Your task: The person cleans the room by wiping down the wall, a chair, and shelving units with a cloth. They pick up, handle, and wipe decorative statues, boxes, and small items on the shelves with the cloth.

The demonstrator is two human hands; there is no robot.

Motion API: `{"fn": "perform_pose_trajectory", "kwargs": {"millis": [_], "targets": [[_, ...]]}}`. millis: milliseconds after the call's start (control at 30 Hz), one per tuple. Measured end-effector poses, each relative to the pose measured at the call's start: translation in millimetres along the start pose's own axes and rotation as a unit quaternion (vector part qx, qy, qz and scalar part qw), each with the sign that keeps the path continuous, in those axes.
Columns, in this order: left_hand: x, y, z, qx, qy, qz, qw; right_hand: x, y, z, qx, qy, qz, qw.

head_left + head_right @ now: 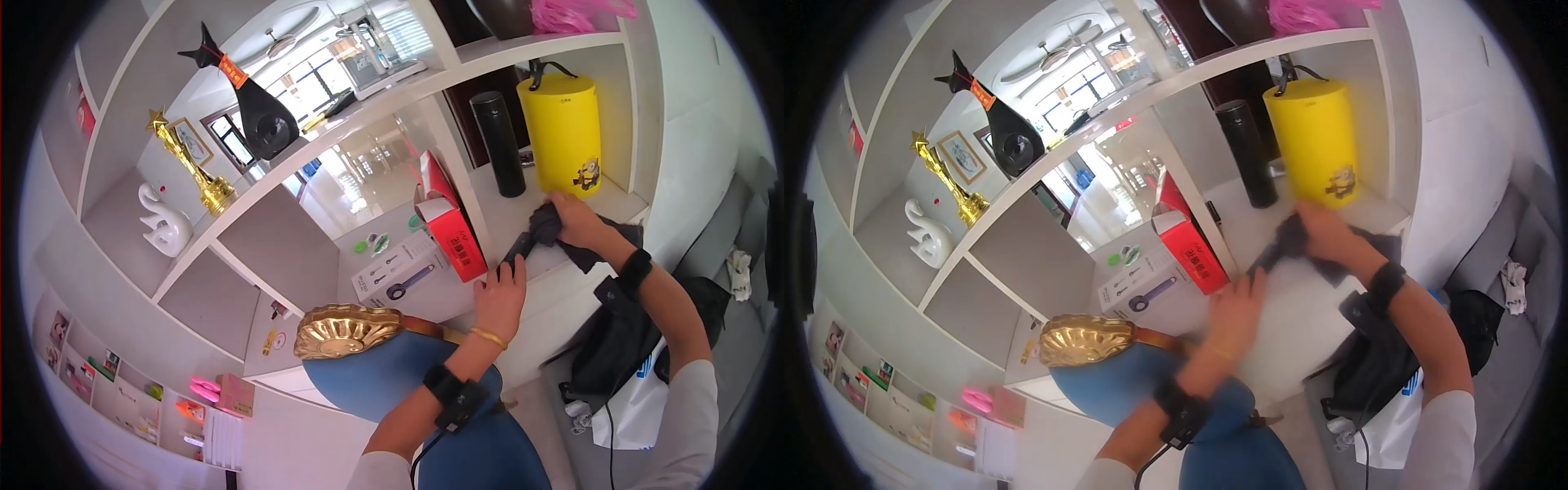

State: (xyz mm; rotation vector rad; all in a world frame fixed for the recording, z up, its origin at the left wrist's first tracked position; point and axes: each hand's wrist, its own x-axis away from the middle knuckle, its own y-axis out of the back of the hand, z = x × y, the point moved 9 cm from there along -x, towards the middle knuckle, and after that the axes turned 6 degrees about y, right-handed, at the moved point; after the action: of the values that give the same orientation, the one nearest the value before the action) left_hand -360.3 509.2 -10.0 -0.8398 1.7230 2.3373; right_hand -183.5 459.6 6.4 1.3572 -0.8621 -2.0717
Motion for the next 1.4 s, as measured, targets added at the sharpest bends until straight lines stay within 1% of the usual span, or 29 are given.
{"fn": "perform_pose_trajectory", "kwargs": {"millis": [67, 133, 233, 300, 333, 400, 433, 467, 500, 533, 600, 633, 667, 700, 733, 800, 900, 933, 1000, 1067, 1100, 1133, 1167, 1200, 1233, 1267, 1333, 1367, 1400], "targets": [[12.7, 9.8, 8.8, 0.022, -0.032, -0.098, 0.994, -25.4, -35.7, 8.9, -0.015, 0.051, 0.053, 0.997], [23.8, 13.9, 15.1, 0.029, -0.041, -0.090, 0.995, -50.8, -52.7, 30.3, -0.011, 0.117, -0.003, 0.993], [40.2, 28.9, 25.0, 0.076, -0.039, -0.075, 0.993, -71.9, -78.6, 39.1, -0.030, 0.068, -0.005, 0.997], [52.0, 43.9, 30.3, 0.121, -0.029, -0.064, 0.990, -65.3, -83.2, 37.8, -0.012, -0.002, 0.071, 0.997], [55.0, 55.4, 36.2, 0.173, -0.008, -0.077, 0.982, -54.3, -72.5, 37.3, -0.008, -0.011, 0.073, 0.997], [62.6, 67.0, 44.9, 0.229, 0.008, -0.088, 0.969, -27.0, -57.0, 60.8, -0.011, 0.057, 0.123, 0.991], [67.9, 65.8, 54.1, 0.285, 0.041, -0.074, 0.955, -5.7, -42.6, 67.6, -0.020, 0.115, 0.093, 0.989], [71.5, 63.5, 62.9, 0.340, 0.074, -0.060, 0.936, 14.1, -21.0, 77.1, -0.061, 0.140, 0.101, 0.983], [73.7, 65.2, 65.7, 0.343, 0.072, -0.062, 0.935, 34.3, -6.1, 69.8, -0.084, 0.176, 0.086, 0.977], [77.1, 66.4, 68.9, 0.365, 0.071, -0.060, 0.926, 47.2, 15.6, 53.8, -0.100, 0.148, 0.067, 0.982], [83.3, 68.7, 70.5, 0.388, 0.075, -0.056, 0.917, 58.1, 57.7, -13.1, 0.024, 0.032, -0.007, 0.999], [86.6, 67.2, 72.9, 0.419, 0.101, -0.047, 0.901, 59.9, 75.5, -58.7, 0.042, -0.122, 0.021, 0.991], [89.2, 64.6, 75.0, 0.450, 0.125, -0.039, 0.884, 58.3, 92.6, -82.7, 0.061, -0.191, 0.013, 0.980], [91.6, 65.1, 75.7, 0.449, 0.127, -0.036, 0.884, 54.6, 87.6, -95.1, 0.143, -0.197, 0.028, 0.969], [94.6, 65.6, 77.5, 0.464, 0.135, -0.040, 0.875, 54.8, 72.8, -100.2, 0.143, -0.198, 0.031, 0.969], [101.1, 65.3, 76.9, 0.482, 0.146, -0.040, 0.863, 46.6, 61.1, -69.3, 0.224, -0.212, -0.011, 0.951], [103.4, 50.3, 84.7, 0.575, 0.257, -0.020, 0.777, 32.0, 9.6, 15.1, 0.072, -0.061, 0.045, 0.995], [96.9, 51.0, 80.1, 0.578, 0.251, -0.018, 0.776, 34.7, -2.6, 54.8, 0.069, 0.022, 0.019, 0.997], [85.6, 52.9, 78.3, 0.624, 0.251, -0.044, 0.738, 51.8, -15.9, 112.8, 0.001, 0.099, -0.038, 0.994], [73.7, 55.4, 73.5, 0.626, 0.242, -0.033, 0.741, 66.7, -8.3, 127.4, -0.020, 0.125, 0.019, 0.992], [70.7, 61.6, 72.2, 0.587, 0.219, -0.047, 0.778, 67.4, -7.2, 109.6, -0.038, 0.139, 0.024, 0.989], [67.7, 67.7, 71.4, 0.547, 0.196, -0.064, 0.812, 66.3, 12.8, 88.1, -0.029, 0.154, -0.037, 0.987], [66.1, 68.5, 71.8, 0.543, 0.197, -0.066, 0.813, 62.8, 29.9, 53.3, 0.017, 0.098, -0.057, 0.993], [62.7, 72.0, 68.1, 0.507, 0.181, -0.068, 0.840, 58.9, 43.2, 4.7, 0.052, -0.020, -0.031, 0.998], [55.5, 75.0, 62.2, 0.472, 0.163, -0.074, 0.863, 55.7, 63.8, -46.4, 0.093, -0.092, -0.053, 0.990], [49.9, 73.0, 58.5, 0.473, 0.164, -0.075, 0.862, 60.8, 77.0, -83.1, 0.132, -0.168, -0.074, 0.974], [28.4, 82.0, 37.7, 0.359, 0.072, -0.121, 0.923, 61.2, 82.6, -85.5, 0.168, -0.150, -0.087, 0.970], [16.6, 78.4, 35.9, 0.362, 0.072, -0.124, 0.921, 63.2, 87.5, -81.8, 0.203, -0.135, -0.098, 0.965], [4.9, 76.8, 20.7, 0.264, 0.017, -0.132, 0.955, 66.2, 84.7, -67.0, 0.190, -0.113, -0.084, 0.972]]}}
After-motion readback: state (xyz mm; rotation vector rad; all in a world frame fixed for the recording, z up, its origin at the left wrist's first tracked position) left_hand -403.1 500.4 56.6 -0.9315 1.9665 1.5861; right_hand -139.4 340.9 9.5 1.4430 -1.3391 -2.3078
